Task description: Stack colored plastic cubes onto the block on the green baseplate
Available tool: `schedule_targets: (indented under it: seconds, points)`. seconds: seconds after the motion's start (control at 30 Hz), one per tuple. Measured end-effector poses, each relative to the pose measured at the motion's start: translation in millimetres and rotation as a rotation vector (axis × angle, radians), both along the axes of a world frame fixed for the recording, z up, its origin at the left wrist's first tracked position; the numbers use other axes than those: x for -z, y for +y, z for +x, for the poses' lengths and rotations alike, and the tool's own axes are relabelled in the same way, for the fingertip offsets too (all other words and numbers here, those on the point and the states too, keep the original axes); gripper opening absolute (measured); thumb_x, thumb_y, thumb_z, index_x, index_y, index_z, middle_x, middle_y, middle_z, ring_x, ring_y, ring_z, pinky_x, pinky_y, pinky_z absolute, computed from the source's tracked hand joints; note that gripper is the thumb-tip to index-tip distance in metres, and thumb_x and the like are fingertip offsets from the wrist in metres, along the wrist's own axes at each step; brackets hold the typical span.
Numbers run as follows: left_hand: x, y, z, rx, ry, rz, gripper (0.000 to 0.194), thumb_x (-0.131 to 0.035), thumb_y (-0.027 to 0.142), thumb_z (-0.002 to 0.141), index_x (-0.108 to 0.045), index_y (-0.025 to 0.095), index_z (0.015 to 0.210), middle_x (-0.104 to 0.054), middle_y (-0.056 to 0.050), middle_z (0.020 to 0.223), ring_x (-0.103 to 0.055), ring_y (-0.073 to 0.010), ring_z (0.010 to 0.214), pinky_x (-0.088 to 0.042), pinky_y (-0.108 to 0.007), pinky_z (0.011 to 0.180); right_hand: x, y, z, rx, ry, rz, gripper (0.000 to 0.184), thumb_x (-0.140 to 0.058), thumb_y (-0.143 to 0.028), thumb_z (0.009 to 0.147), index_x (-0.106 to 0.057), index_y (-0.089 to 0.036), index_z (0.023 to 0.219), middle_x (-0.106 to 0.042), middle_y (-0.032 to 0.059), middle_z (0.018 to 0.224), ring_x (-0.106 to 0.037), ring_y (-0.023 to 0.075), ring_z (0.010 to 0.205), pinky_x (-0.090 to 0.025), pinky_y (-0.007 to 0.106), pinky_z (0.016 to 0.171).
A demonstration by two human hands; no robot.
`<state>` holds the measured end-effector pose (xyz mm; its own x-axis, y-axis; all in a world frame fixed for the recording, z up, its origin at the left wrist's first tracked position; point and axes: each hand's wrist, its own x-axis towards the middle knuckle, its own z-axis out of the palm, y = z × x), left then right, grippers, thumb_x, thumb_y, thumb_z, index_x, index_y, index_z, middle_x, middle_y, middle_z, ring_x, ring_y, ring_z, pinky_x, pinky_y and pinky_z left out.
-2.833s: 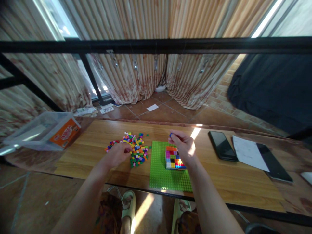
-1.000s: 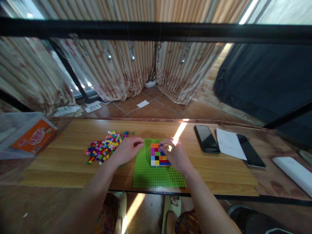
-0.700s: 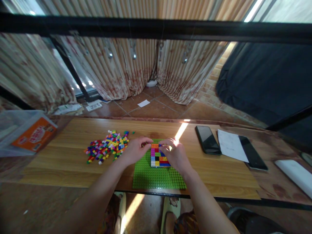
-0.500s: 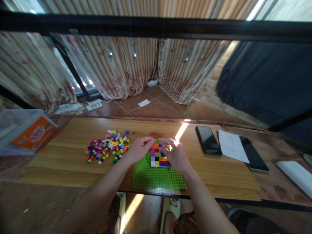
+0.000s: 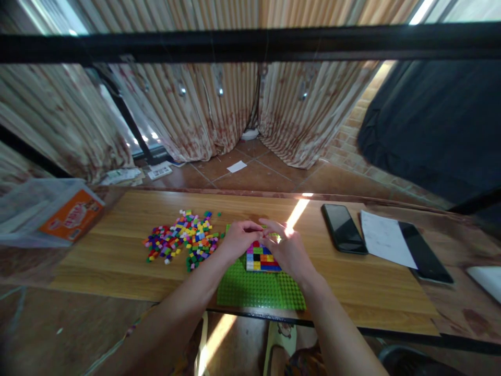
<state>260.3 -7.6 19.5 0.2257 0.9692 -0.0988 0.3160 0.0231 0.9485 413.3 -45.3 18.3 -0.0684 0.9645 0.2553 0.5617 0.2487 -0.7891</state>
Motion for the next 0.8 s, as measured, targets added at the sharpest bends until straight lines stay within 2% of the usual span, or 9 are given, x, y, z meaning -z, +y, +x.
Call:
schedule_targets:
  seconds: [0.2, 0.33, 0.4, 0.47, 0.53, 0.6, 0.67, 0.8]
  points:
    - [3.5, -5.4, 1.1, 0.001, 0.011, 0.044, 0.019, -0.063, 0.022, 0.073, -0.075, 0.014, 0.086, -0.075, -0.006, 0.084, -0.067, -0.0169, 0.077, -0.052, -0.028, 0.073, 0.0, 0.7, 1.7, 0.006, 0.052, -0.111, 0.043, -0.063, -0.034, 0.079, -0.061, -0.028, 0.122, -0.07, 0.0022, 0.095, -0.067, 0.0178, 0.081, -0.057, 0.033, 0.073]
    - [-2.6, -3.2, -16.7, 0.021, 0.018, 0.163, 0.024, -0.06, 0.025, 0.08, -0.072, 0.015, 0.097, -0.075, -0.007, 0.092, -0.067, -0.0169, 0.083, -0.053, -0.028, 0.078, 0.4, 0.6, 5.2, 0.018, 0.105, -0.175, 0.049, -0.067, -0.037, 0.075, -0.06, -0.027, 0.122, -0.07, 0.0028, 0.097, -0.067, 0.0171, 0.074, -0.058, 0.032, 0.066]
    - [-8.8, 5.6, -38.6, -0.059, 0.109, 0.235, 0.026, -0.054, 0.021, 0.083, -0.071, 0.014, 0.102, -0.074, -0.008, 0.098, -0.067, -0.0172, 0.087, -0.053, -0.03, 0.083, -0.5, 0.4, 6.1, 0.029, 0.13, -0.172, 0.047, -0.066, -0.039, 0.076, -0.062, -0.026, 0.12, -0.071, 0.0043, 0.098, -0.067, 0.0178, 0.073, -0.058, 0.032, 0.062]
    - [-14.5, 17.8, -66.7, -0.178, 0.302, 0.316, 0.031, -0.048, 0.011, 0.083, -0.07, 0.013, 0.105, -0.072, -0.011, 0.104, -0.066, -0.019, 0.097, -0.05, -0.033, 0.092, -1.6, 0.5, 6.2, 0.052, 0.143, -0.147, 0.043, -0.065, -0.042, 0.077, -0.064, -0.024, 0.116, -0.071, 0.0057, 0.096, -0.067, 0.0194, 0.075, -0.058, 0.033, 0.062]
    - [-17.3, 30.0, -94.4, -0.223, 0.521, 0.344, 0.038, -0.047, 0.003, 0.078, -0.069, 0.014, 0.106, -0.071, -0.011, 0.108, -0.064, -0.021, 0.103, -0.047, -0.036, 0.097, -1.6, 0.9, 5.8, 0.07, 0.141, -0.124, 0.04, -0.064, -0.043, 0.077, -0.067, -0.022, 0.112, -0.071, 0.0063, 0.093, -0.067, 0.0208, 0.078, -0.058, 0.035, 0.064]
    - [-15.7, 39.7, -115.0, -0.2, 0.663, 0.351, 0.043, -0.049, -0.001, 0.073, -0.07, 0.016, 0.106, -0.07, -0.01, 0.11, -0.062, -0.022, 0.107, -0.045, -0.036, 0.099, 0.1, 1.3, 5.4, 0.074, 0.132, -0.114, 0.039, -0.063, -0.044, 0.079, -0.067, -0.022, 0.11, -0.072, 0.0061, 0.092, -0.068, 0.0213, 0.08, -0.059, 0.036, 0.066]
    - [-11.1, 45.8, -125.5, -0.148, 0.721, 0.367, 0.045, -0.052, -0.002, 0.069, -0.07, 0.017, 0.105, -0.069, -0.01, 0.11, -0.061, -0.022, 0.107, -0.044, -0.036, 0.1, 2.4, 1.6, 5.3, 0.068, 0.127, -0.1, 0.038, -0.062, -0.044, 0.08, -0.067, -0.023, 0.111, -0.072, 0.0059, 0.093, -0.068, 0.0215, 0.08, -0.059, 0.037, 0.068]
    - [-4.1, 50.4, -126.1, -0.073, 0.764, 0.371, 0.037, -0.055, -0.001, 0.068, -0.073, 0.016, 0.096, -0.069, -0.01, 0.103, -0.062, -0.0211, 0.102, -0.043, -0.035, 0.099, 4.5, 1.5, 4.8, 0.057, 0.122, -0.096, 0.036, -0.062, -0.043, 0.081, -0.067, -0.023, 0.11, -0.073, 0.0055, 0.093, -0.069, 0.0219, 0.082, -0.059, 0.038, 0.072]
